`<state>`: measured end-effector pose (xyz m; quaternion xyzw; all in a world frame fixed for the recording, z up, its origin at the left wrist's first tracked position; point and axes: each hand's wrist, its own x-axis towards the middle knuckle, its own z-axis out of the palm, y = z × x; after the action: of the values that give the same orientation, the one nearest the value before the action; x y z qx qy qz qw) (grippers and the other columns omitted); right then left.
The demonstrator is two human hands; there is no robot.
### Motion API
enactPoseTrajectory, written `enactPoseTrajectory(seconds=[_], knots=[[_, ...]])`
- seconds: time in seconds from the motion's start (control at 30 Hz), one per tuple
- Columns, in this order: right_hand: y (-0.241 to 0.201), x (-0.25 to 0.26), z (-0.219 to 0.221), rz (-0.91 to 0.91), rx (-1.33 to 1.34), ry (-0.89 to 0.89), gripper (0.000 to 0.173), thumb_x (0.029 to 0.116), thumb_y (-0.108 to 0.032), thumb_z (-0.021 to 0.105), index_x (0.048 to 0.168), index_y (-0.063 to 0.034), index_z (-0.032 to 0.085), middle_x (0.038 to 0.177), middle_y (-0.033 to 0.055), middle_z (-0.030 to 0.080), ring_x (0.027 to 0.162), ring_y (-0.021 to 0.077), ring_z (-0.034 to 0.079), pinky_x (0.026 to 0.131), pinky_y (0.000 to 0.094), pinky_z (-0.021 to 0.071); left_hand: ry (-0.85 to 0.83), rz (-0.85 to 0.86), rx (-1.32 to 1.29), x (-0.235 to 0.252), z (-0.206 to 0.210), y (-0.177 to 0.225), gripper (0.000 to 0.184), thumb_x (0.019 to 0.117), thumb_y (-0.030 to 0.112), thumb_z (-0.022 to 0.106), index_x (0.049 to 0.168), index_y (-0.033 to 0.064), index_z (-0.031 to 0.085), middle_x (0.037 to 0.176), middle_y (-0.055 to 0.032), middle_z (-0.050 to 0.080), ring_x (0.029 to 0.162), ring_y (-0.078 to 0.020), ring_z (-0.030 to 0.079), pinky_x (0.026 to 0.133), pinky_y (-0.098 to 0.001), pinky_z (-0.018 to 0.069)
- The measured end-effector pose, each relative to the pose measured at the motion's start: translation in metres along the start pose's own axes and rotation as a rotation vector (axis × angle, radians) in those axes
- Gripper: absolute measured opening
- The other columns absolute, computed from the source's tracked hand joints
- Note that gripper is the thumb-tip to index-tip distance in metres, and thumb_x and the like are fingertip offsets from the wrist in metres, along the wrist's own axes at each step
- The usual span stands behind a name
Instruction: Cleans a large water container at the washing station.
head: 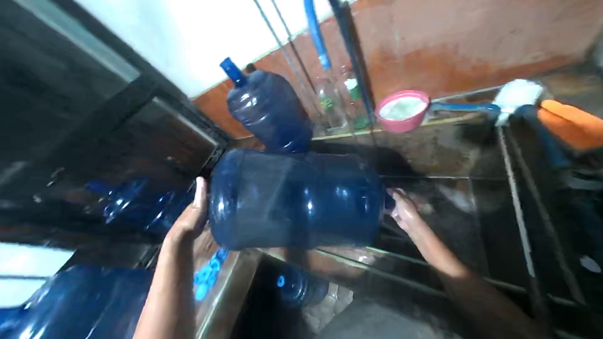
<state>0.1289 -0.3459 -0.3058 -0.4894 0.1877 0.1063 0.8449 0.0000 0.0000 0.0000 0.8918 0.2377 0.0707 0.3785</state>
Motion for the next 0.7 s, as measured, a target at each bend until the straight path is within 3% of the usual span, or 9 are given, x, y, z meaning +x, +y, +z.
enactPoseTrajectory(seconds=[0.1,0.23,0.3,0.37,0.43,0.5,0.6,0.67,0.7], knots=[[-0.001,-0.012,0.011,-0.058,-0.043,-0.02,0.035,0.1091,-0.019,0.048,0.141,-0.0044,0.046,0.132,0.0148,0.055,0.106,0.0202,0.063,0.08,0.0372,0.0578,0.011,-0.103,-0.107,0.003,-0.008,-0.048,0.079,0.1055,0.061,0.004,0.148,0.0099,0.046,0.131,-0.0129,0.063,0.116,-0.0178,0.063,0.099,-0.0417,0.0525],[0.001,-0.022,0.017,-0.126,-0.1,-0.03,0.039,0.1065,-0.02,0.051,0.142,-0.0047,0.047,0.139,0.0146,0.052,0.116,0.0222,0.059,0.088,0.0414,0.0548,-0.049,-0.128,-0.187,0.013,-0.018,-0.099,0.079,0.105,0.062,0.002,0.145,0.0109,0.048,0.125,-0.0112,0.065,0.111,-0.0181,0.065,0.094,-0.0415,0.0551],[0.0,-0.031,0.025,-0.145,-0.101,-0.026,0.039,0.1057,-0.019,0.052,0.142,-0.0053,0.047,0.139,0.0131,0.052,0.115,0.0212,0.059,0.088,0.0418,0.055,-0.071,-0.121,-0.226,0.02,-0.025,-0.117,0.078,0.1052,0.062,0.003,0.144,0.0108,0.048,0.12,-0.0098,0.066,0.107,-0.0166,0.066,0.091,-0.0393,0.0562],[0.0,-0.042,0.036,-0.192,-0.092,-0.031,0.038,0.1047,-0.017,0.052,0.141,-0.0049,0.047,0.133,0.0109,0.053,0.107,0.0179,0.061,0.082,0.0382,0.0568,-0.094,-0.113,-0.288,0.027,-0.037,-0.135,0.077,0.1054,0.061,0.004,0.142,0.0099,0.049,0.117,-0.0085,0.067,0.105,-0.0151,0.066,0.09,-0.0369,0.0566],[0.0,-0.051,0.05,-0.284,-0.066,-0.063,0.039,0.1026,-0.014,0.052,0.14,-0.0032,0.046,0.123,0.0094,0.058,0.098,0.0161,0.067,0.076,0.036,0.061,-0.072,-0.12,-0.377,0.035,-0.049,-0.151,0.072,0.1069,0.058,0.008,0.133,0.01,0.054,0.105,-0.0048,0.07,0.095,-0.012,0.068,0.083,-0.0326,0.0585],[-0.007,-0.063,0.067,-0.419,-0.076,-0.139,0.039,0.1003,-0.012,0.052,0.137,-0.0035,0.045,0.119,0.0055,0.062,0.096,0.0139,0.069,0.076,0.0344,0.0631,-0.018,-0.143,-0.492,0.044,-0.061,-0.173,0.066,0.1086,0.056,0.014,0.126,0.0104,0.058,0.097,-0.003,0.07,0.088,-0.0109,0.068,0.078,-0.0312,0.0585],[-0.038,-0.094,0.107,-0.748,-0.236,-0.281,0.043,0.0989,-0.01,0.053,0.139,0.0013,0.043,0.131,0.0025,0.06,0.108,0.0078,0.065,0.084,0.0277,0.0607,0.082,-0.157,-0.719,0.065,-0.068,-0.222,0.057,0.1097,0.053,0.019,0.121,0.0129,0.058,0.092,-0.0015,0.068,0.081,-0.011,0.066,0.071,-0.0316,0.0577],[-0.058,-0.102,0.143,-1.057,-0.343,-0.391,0.044,0.0951,0.0,0.052,0.136,0.0136,0.043,0.135,0.0078,0.06,0.12,0.0058,0.06,0.099,0.024,0.0541,0.119,-0.174,-0.858,0.073,-0.06,-0.247,0.059,0.1098,0.053,0.016,0.13,0.0127,0.055,0.102,-0.0055,0.068,0.09,-0.0156,0.066,0.078,-0.0364,0.0572],[-0.065,-0.102,0.163,-1.199,-0.394,-0.429,0.045,0.0917,0.005,0.053,0.133,0.0207,0.044,0.136,0.0164,0.058,0.125,0.01,0.058,0.105,0.0255,0.0505,0.132,-0.206,-0.86,0.078,-0.054,-0.259,0.067,0.1084,0.058,0.014,0.136,0.0112,0.053,0.111,-0.0091,0.068,0.098,-0.0188,0.066,0.084,-0.0396,0.0565]])
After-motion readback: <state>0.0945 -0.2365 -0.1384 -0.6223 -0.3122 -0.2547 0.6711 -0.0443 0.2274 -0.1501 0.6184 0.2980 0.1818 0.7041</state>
